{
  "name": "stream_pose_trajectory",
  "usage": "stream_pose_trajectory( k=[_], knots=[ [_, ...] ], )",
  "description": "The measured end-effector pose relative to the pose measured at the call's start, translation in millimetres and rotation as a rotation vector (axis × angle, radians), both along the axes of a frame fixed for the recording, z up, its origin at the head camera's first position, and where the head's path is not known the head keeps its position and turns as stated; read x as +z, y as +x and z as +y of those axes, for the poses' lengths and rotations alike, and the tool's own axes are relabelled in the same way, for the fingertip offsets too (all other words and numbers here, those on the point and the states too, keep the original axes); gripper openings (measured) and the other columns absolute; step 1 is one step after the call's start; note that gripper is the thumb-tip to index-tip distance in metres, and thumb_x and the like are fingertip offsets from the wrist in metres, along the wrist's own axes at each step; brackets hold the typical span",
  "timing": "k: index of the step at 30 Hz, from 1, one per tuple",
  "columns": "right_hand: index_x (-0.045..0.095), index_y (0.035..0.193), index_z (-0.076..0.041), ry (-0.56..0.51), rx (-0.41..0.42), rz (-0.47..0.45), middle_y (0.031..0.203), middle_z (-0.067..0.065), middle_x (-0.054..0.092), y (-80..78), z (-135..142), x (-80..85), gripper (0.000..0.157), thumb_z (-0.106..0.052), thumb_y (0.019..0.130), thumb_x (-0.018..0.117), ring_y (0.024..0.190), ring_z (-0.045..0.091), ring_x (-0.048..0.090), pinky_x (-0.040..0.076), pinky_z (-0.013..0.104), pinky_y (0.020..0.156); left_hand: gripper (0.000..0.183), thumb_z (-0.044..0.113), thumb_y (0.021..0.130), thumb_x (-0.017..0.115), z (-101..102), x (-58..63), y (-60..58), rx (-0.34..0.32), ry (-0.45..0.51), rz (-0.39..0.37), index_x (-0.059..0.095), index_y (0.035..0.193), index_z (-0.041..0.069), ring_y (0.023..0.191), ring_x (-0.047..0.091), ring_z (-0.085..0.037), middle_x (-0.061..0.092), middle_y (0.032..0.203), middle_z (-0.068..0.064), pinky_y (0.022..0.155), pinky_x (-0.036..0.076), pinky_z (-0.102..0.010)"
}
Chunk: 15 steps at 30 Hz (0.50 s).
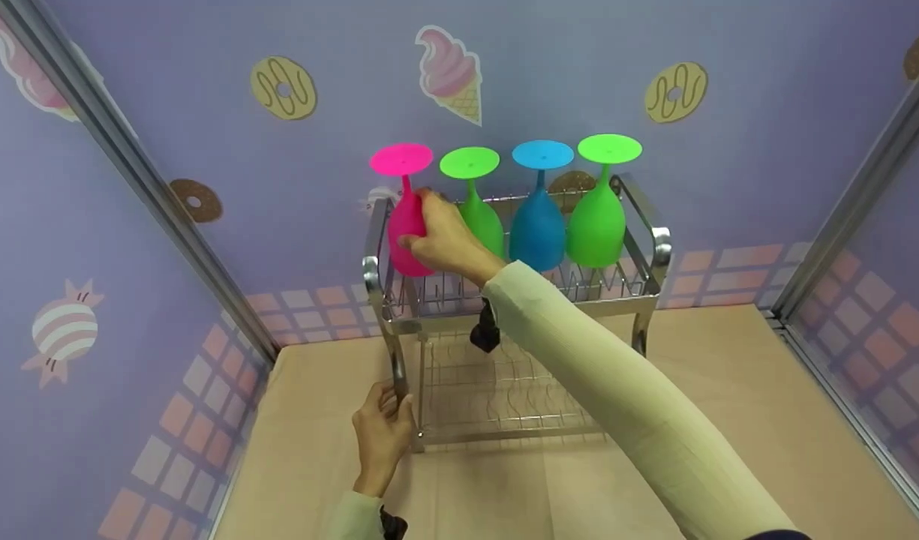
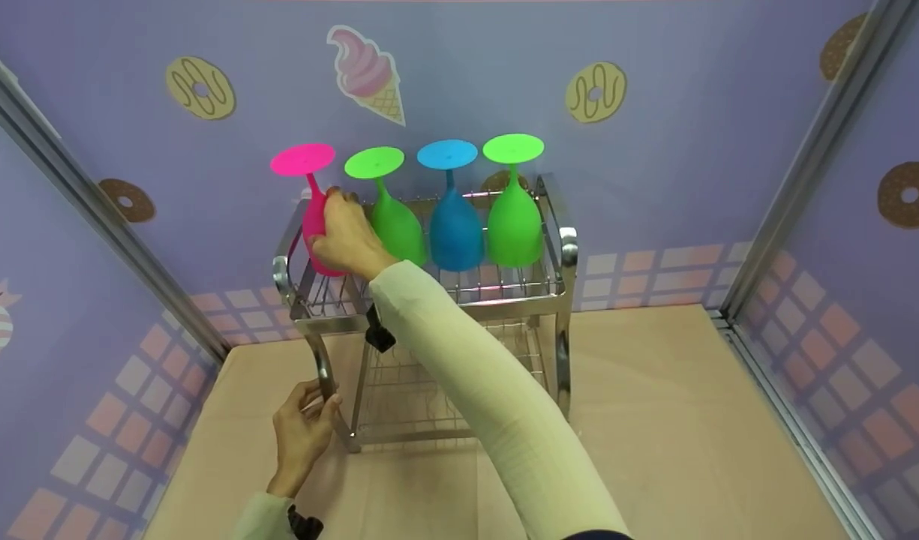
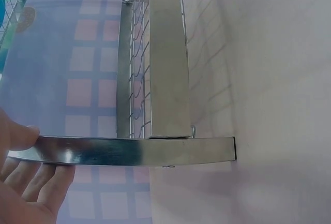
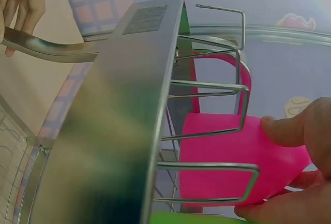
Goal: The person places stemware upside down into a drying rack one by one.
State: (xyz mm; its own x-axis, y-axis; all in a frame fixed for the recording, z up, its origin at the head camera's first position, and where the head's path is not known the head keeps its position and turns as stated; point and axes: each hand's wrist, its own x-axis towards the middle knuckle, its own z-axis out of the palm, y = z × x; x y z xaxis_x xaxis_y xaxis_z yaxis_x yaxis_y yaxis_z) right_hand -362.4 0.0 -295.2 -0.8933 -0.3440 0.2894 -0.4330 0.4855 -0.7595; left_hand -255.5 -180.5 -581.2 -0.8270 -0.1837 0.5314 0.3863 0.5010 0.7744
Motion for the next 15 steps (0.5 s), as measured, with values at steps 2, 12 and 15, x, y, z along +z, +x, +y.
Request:
stream_pose_trajectory(
  k=[2, 12, 15],
  knots=[
    [0.038, 0.154, 0.004, 0.003, 0.004, 0.001, 0.142, 0.022, 0.056, -0.8, -1, -2.4, 0.063, -0.005, 0.099, 0.069, 0.134, 0.034, 0.058, 0.054, 0.042, 0.116, 0.03, -0.008, 0.091, 0.079, 0, -0.1, 0.4, 0.004, 0.0, 0.002, 0.068, 0.119, -0.008, 0.1, 0.078, -0.047, 0.077, 0.109, -0.03, 0.082, 0.068, -0.047],
    [0.039, 0.15, 0.005, 0.025, 0.011, 0.002, 0.142, 0.024, 0.055, -2.8, -3, -11.2, 0.06, -0.001, 0.098, 0.069, 0.135, 0.036, 0.057, 0.053, 0.044, 0.117, 0.029, -0.006, 0.092, 0.079, 0, 0.7, 1.3, -0.001, 0.005, -0.007, 0.068, 0.118, -0.006, 0.103, 0.079, -0.042, 0.077, 0.11, -0.027, 0.085, 0.068, -0.044],
    [0.039, 0.151, 0.006, 0.032, 0.004, 0.007, 0.142, 0.024, 0.054, -3.4, -3, -11.2, 0.062, -0.001, 0.098, 0.068, 0.135, 0.036, 0.057, 0.053, 0.045, 0.117, 0.028, -0.007, 0.091, 0.079, 0, 0.1, 0.4, -0.002, 0.004, 0.01, 0.068, 0.117, -0.007, 0.102, 0.078, -0.044, 0.077, 0.109, -0.028, 0.084, 0.068, -0.045]
  ],
)
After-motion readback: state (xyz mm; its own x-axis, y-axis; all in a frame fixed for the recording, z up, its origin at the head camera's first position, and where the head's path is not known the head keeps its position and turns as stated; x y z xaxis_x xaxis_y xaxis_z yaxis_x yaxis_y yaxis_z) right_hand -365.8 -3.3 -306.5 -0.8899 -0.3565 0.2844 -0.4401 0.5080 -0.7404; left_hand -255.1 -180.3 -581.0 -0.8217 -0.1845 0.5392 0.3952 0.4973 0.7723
